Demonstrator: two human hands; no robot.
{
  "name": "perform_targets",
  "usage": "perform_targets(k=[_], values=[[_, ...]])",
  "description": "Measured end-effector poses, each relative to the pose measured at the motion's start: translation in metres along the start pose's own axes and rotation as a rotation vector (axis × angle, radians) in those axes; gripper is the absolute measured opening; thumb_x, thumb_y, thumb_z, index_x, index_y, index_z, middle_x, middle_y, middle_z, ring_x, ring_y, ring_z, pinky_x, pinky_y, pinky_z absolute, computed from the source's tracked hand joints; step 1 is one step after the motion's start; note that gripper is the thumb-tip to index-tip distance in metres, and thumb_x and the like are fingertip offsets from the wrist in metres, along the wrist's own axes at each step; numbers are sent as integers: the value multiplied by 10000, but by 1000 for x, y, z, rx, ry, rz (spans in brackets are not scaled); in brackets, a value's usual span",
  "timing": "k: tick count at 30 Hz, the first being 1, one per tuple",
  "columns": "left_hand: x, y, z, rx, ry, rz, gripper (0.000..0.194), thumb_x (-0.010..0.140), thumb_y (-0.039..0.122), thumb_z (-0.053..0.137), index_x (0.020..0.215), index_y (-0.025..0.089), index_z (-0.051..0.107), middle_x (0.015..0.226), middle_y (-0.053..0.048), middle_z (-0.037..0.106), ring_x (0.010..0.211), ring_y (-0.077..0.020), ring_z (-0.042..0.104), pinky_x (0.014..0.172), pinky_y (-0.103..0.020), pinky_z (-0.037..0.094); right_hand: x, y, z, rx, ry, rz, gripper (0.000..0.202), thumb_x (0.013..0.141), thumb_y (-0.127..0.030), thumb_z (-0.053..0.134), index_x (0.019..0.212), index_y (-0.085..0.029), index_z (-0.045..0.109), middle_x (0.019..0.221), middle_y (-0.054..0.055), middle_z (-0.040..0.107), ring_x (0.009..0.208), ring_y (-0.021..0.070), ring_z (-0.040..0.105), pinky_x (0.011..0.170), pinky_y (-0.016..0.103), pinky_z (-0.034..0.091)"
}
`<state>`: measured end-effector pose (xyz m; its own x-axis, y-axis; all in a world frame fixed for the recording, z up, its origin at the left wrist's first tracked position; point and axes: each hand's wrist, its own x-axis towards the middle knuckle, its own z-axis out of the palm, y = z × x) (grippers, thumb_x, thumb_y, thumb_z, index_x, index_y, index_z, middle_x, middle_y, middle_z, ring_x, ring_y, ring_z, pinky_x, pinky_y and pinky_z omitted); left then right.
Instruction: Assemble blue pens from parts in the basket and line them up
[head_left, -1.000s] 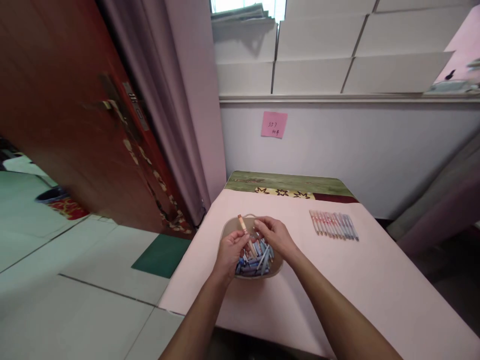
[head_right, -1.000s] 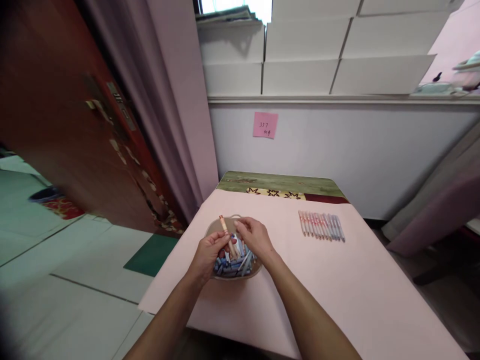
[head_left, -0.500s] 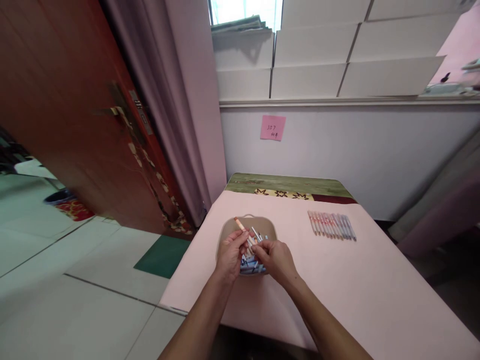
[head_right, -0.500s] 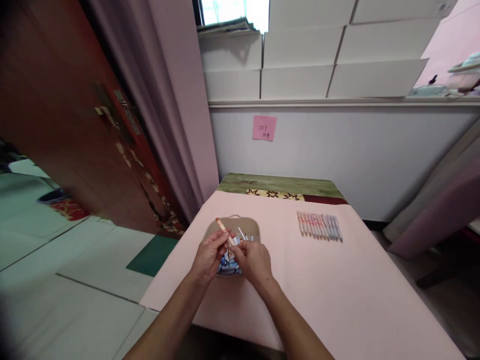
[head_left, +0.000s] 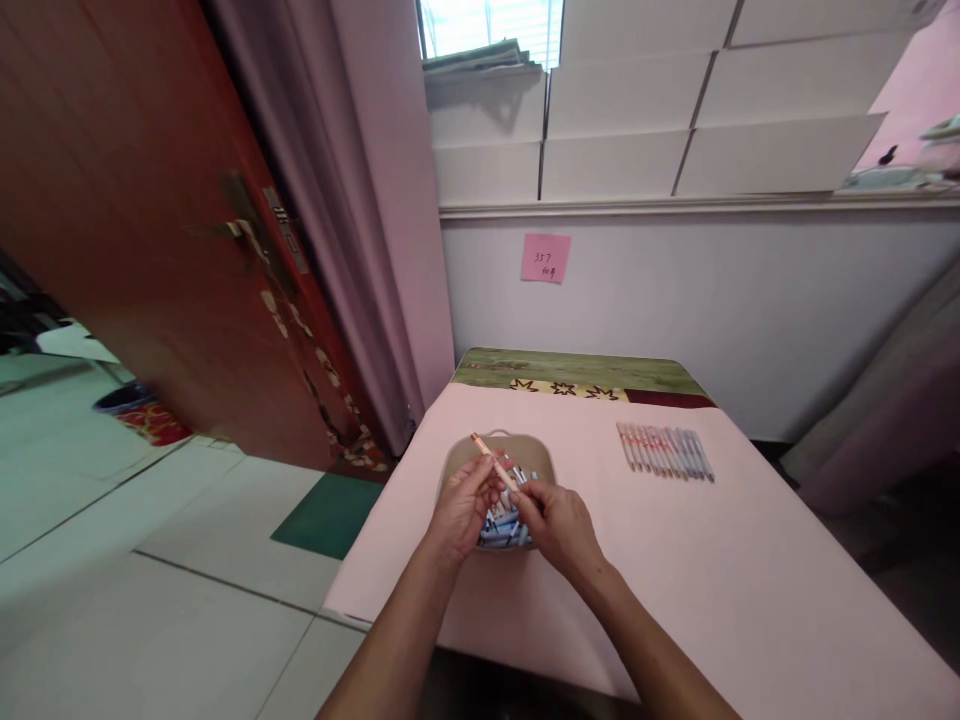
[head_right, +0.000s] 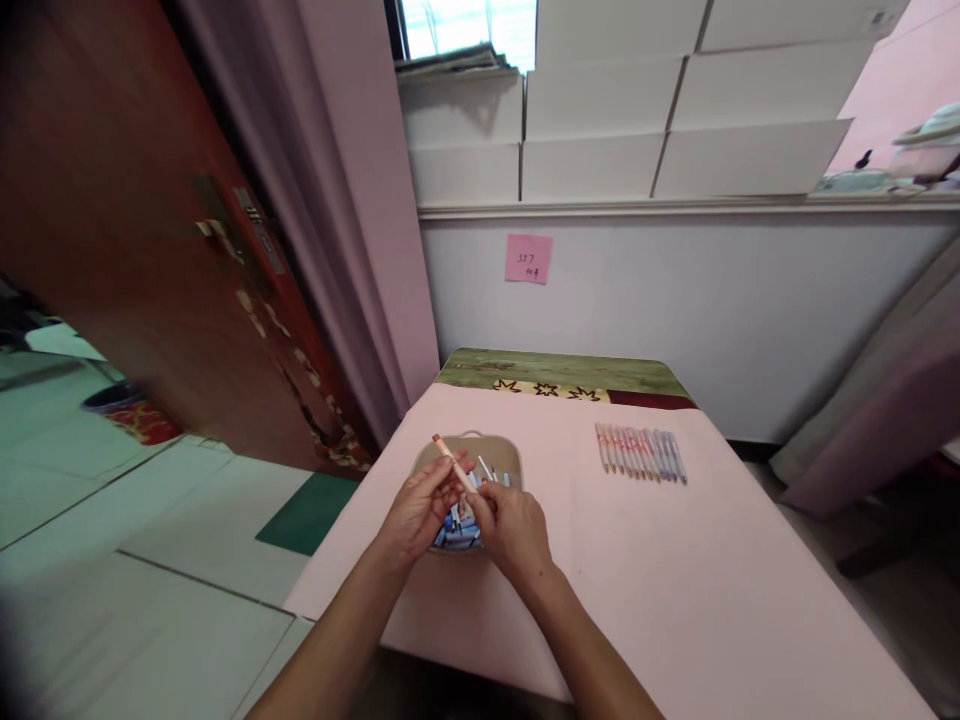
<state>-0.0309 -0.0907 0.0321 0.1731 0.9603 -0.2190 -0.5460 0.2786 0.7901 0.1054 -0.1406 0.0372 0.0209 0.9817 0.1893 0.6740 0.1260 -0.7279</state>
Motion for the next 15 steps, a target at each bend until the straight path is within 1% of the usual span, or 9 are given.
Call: perform_targets(k=[2, 3, 6, 7, 8, 9, 11, 13, 15], values=[[-1, 4, 0, -27, -20, -2, 297, 664, 217, 776, 922, 96, 694, 878, -106, 719, 556, -58, 546, 496, -151, 440, 0, 2, -2, 145, -49, 2, 355, 898, -411, 460, 673, -215, 653, 617, 12, 656, 571, 137, 576, 546, 217, 352], [-1, 5, 1, -36, -22, 2, 282, 658, 207, 778, 905, 97, 695, 873, -102, 719, 528, -49, 524, 482, -151, 431, 0, 3, -2, 257, -95, 37, 394, 903, -440, 433, 668, -207, 645, 608, 15, 648, 552, 135, 567, 532, 218, 364], [-2, 4, 3, -36, -24, 5, 264, 651, 205, 784, 875, 98, 693, 844, -94, 719, 489, -36, 485, 470, -156, 424, 1, 6, 1, 669, -298, 221, 444, 874, -543, 421, 765, -180, 652, 626, 20, 645, 486, 118, 534, 459, 211, 366], [-3, 4, 4, -35, -20, 16, 268, 644, 197, 789, 874, 100, 693, 841, -90, 720, 490, -34, 484, 473, -152, 422, 2, 7, 2, 775, -349, 276, 443, 845, -566, 456, 806, -171, 652, 646, 21, 649, 479, 111, 529, 442, 204, 359], [-3, 3, 5, -35, -11, 30, 274, 632, 186, 795, 871, 102, 692, 838, -85, 721, 493, -31, 486, 472, -146, 418, 3, 9, 2, 842, -373, 314, 439, 805, -577, 511, 824, -161, 648, 664, 22, 651, 483, 105, 529, 436, 197, 353], [-3, 3, 6, -36, 2, 43, 280, 616, 173, 801, 864, 106, 692, 831, -80, 721, 497, -31, 492, 470, -142, 413, 3, 10, 3, 871, -370, 337, 433, 758, -577, 571, 813, -153, 641, 670, 23, 650, 492, 101, 531, 436, 192, 351], [-2, 2, 8, -38, 34, 61, 284, 580, 150, 812, 833, 111, 689, 794, -67, 719, 511, -40, 517, 470, -140, 412, 4, 13, 4, 851, -306, 350, 421, 671, -559, 662, 755, -149, 617, 650, 20, 642, 504, 105, 534, 446, 196, 362], [-2, 1, 9, -38, 62, 62, 278, 554, 146, 821, 792, 109, 682, 732, -58, 707, 535, -58, 548, 482, -144, 423, 4, 15, 5, 725, -183, 321, 387, 615, -519, 715, 706, -164, 591, 613, 8, 630, 510, 117, 538, 462, 209, 378], [-1, 0, 10, -42, 80, 66, 281, 546, 153, 827, 776, 106, 674, 711, -51, 701, 534, -52, 545, 489, -137, 423, 3, 16, 6, 510, -30, 257, 352, 587, -475, 744, 687, -185, 572, 585, -9, 614, 523, 127, 543, 482, 218, 387]])
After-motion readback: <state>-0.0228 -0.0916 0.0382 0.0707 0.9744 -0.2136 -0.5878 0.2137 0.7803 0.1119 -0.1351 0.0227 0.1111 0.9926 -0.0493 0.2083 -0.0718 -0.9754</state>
